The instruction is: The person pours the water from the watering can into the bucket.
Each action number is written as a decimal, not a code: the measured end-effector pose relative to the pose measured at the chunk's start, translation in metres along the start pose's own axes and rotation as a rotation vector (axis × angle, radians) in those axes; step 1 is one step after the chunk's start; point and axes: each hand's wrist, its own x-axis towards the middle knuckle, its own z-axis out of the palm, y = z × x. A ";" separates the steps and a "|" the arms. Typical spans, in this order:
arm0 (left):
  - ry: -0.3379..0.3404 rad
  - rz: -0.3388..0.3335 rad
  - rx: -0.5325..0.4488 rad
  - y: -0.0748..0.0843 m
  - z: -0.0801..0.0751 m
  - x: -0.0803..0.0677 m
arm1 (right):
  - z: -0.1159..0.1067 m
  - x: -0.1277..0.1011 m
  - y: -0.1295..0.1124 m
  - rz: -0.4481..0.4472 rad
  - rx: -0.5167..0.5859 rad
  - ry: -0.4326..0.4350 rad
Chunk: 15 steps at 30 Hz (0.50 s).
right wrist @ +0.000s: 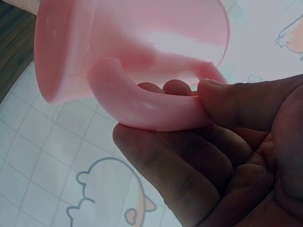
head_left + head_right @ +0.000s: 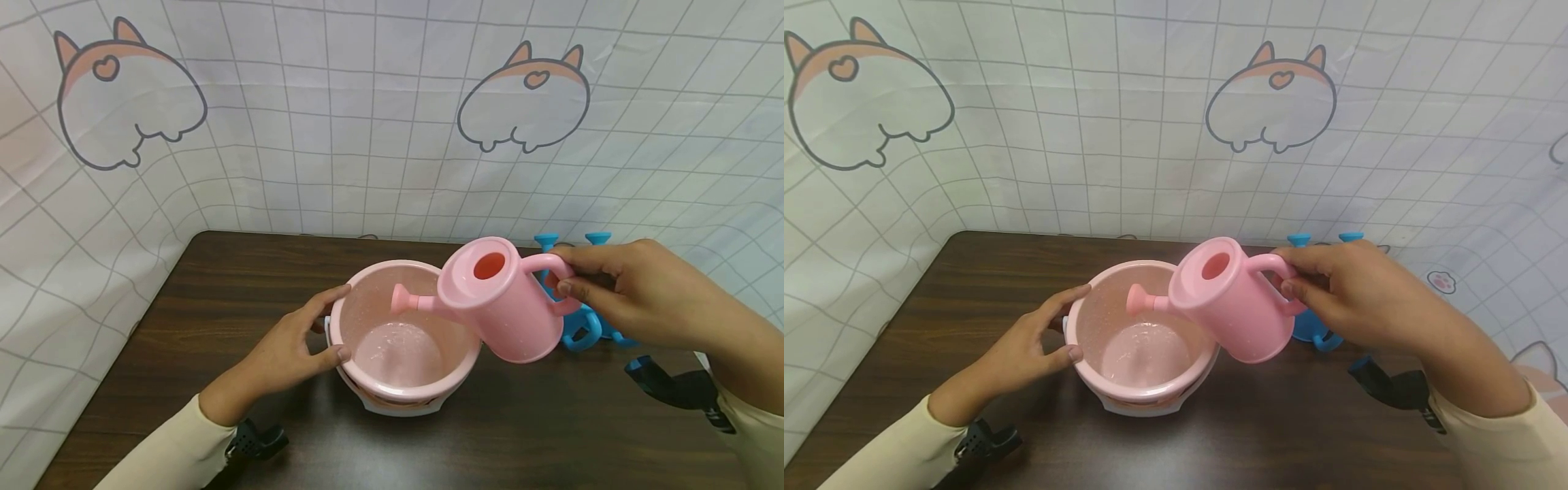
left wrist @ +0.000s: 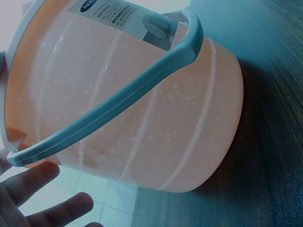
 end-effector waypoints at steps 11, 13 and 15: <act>0.005 0.008 -0.005 0.000 0.000 0.000 | 0.002 -0.002 -0.001 0.038 0.014 -0.022; 0.006 0.010 -0.005 0.000 0.000 0.000 | 0.002 -0.002 -0.001 0.037 0.016 -0.023; 0.007 0.010 -0.004 0.000 0.000 0.000 | 0.002 -0.002 -0.001 0.038 0.014 -0.024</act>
